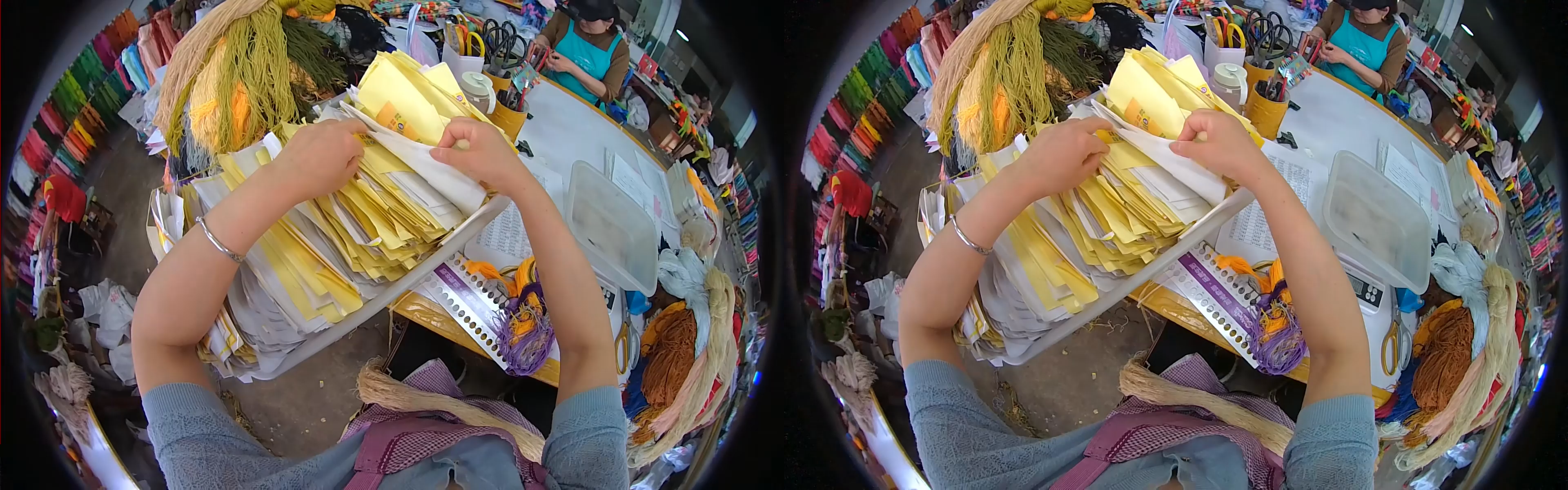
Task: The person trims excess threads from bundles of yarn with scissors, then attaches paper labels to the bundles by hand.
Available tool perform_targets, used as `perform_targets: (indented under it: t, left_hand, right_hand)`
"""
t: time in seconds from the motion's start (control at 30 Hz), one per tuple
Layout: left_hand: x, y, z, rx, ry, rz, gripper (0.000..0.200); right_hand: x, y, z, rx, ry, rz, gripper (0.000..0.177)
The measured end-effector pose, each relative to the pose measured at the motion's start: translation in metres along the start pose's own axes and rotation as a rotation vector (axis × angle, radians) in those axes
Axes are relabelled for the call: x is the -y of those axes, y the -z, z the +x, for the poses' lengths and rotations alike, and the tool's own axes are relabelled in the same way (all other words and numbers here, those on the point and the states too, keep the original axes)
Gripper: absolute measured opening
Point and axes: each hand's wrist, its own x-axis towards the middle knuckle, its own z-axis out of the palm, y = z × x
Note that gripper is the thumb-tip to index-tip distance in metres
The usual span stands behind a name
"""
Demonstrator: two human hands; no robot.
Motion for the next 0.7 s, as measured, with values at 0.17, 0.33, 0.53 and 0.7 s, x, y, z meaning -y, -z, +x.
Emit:
perform_targets:
  t: [0.17,0.33,0.53,0.7]
  left_hand:
    - [0.001,-0.003,0.002,-0.066,0.0,0.008,0.014]
    - [-0.002,-0.008,0.006,-0.113,0.044,0.024,0.013]
    - [-0.005,-0.022,0.008,-0.26,-0.007,-0.082,0.022]
    - [0.002,-0.024,0.009,-0.201,-0.019,-0.185,0.023]
  right_hand:
    - [0.0,-0.002,-0.001,-0.043,-0.001,-0.055,0.022]
    - [-0.003,-0.001,0.0,-0.03,0.017,-0.021,0.023]
    - [-0.002,0.0,-0.001,0.001,-0.012,-0.002,0.026]
    - [0.001,0.0,-0.003,-0.012,-0.023,0.01,0.029]
